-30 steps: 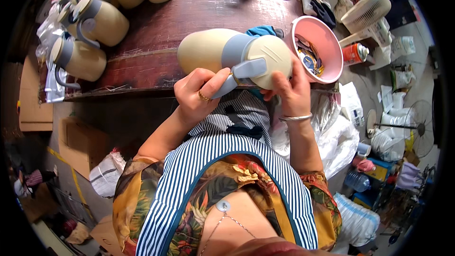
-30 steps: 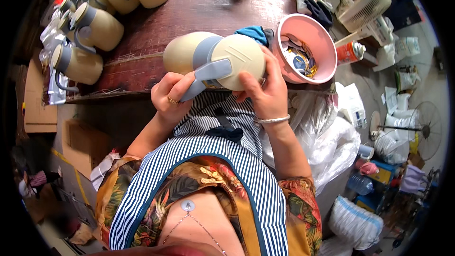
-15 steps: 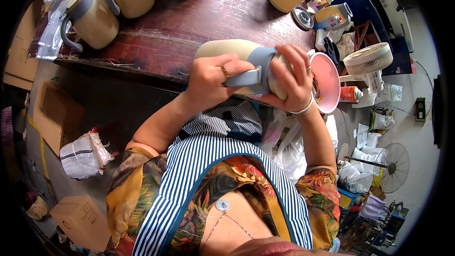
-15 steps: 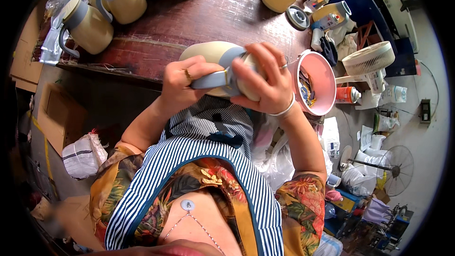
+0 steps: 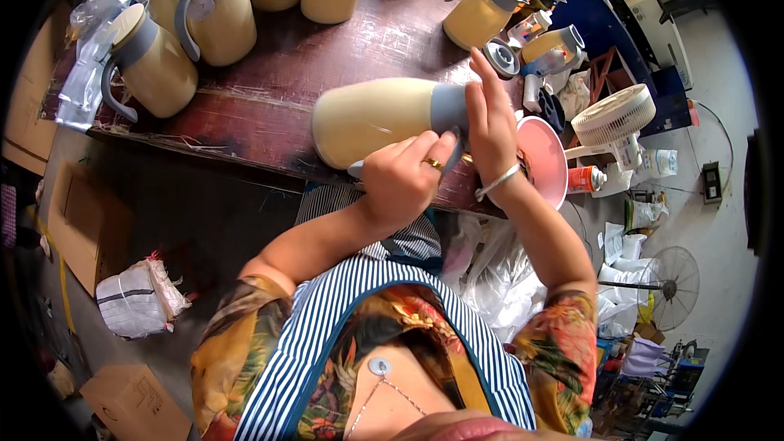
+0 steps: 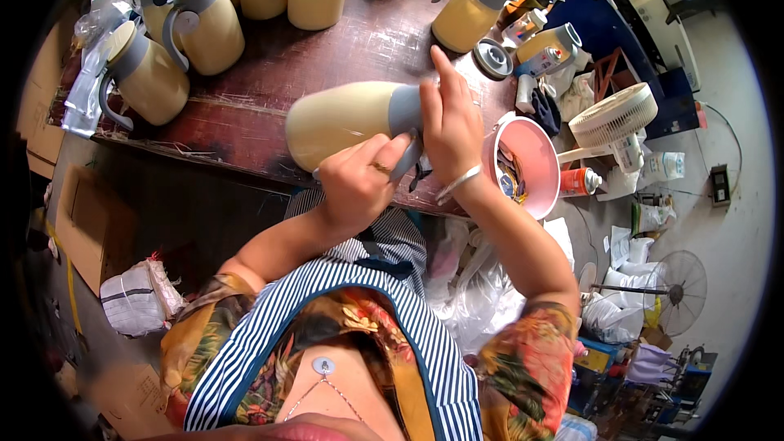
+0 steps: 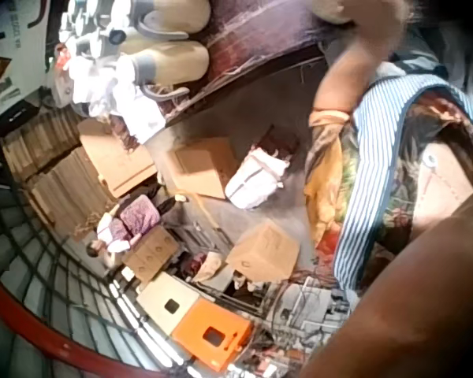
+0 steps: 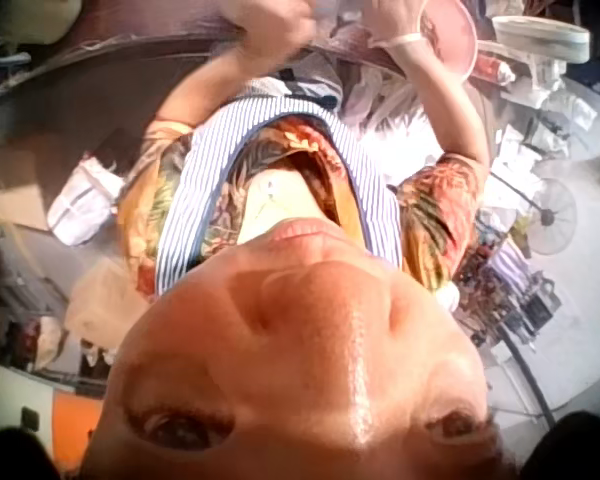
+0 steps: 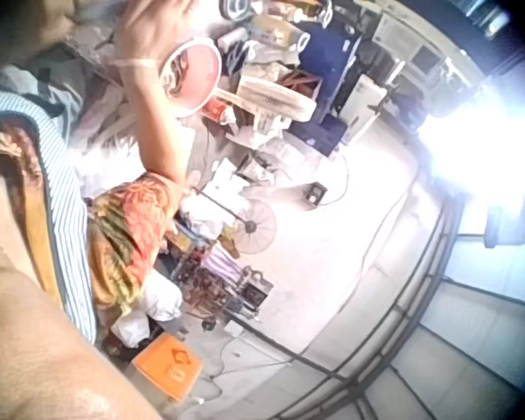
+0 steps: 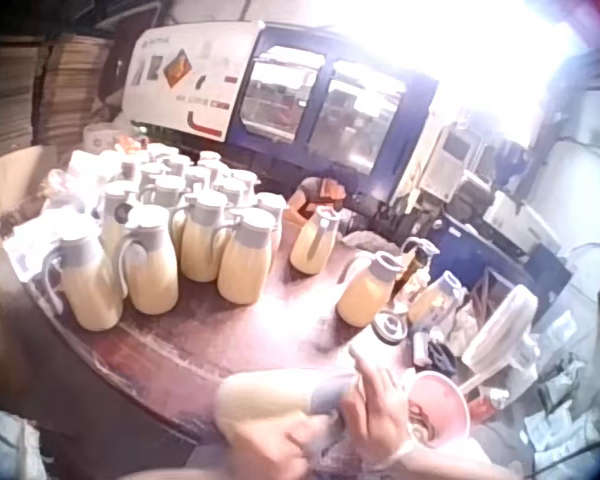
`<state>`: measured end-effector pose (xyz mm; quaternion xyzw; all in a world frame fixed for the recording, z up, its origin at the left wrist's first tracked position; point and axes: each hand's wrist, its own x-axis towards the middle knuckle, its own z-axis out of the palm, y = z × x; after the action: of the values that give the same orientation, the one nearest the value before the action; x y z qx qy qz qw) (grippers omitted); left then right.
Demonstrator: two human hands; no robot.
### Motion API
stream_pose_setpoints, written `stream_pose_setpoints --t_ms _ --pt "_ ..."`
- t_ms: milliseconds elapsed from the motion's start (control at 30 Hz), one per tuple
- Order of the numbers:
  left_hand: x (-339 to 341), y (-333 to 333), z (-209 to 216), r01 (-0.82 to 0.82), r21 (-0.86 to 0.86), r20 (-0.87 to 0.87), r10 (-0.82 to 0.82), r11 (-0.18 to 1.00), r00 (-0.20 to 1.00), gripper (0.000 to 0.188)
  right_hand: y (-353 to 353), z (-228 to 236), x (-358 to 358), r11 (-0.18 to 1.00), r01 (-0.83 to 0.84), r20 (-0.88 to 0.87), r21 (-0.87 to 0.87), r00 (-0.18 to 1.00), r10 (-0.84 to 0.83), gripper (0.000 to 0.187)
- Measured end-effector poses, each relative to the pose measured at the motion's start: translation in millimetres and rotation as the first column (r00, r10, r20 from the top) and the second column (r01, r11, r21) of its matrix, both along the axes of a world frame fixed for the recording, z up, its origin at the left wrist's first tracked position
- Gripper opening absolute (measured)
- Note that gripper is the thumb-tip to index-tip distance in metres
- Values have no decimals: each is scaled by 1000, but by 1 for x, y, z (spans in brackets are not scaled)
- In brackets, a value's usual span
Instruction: The person assembles thermal jugs by hand, attaching handles, sealing rings, and lids to the jug bodies.
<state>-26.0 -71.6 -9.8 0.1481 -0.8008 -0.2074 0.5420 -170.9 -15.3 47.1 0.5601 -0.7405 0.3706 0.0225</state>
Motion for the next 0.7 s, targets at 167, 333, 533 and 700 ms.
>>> stream_pose_setpoints --t_ms 167,333,533,700 --pt "31 -79 7 475 281 -77 -473 834 877 24 10 32 10 896 -306 -466 322 772 432 80" --pt "48 -108 23 640 327 88 -697 695 712 28 -1 58 23 357 -758 -481 546 65 874 47" --pt "46 -101 3 519 359 -116 -514 776 850 25 -20 41 20 619 -772 -459 144 502 733 47" --pt "20 -67 -2 -95 242 -148 133 966 980 27 -91 25 11 914 -405 -436 -34 829 351 43"
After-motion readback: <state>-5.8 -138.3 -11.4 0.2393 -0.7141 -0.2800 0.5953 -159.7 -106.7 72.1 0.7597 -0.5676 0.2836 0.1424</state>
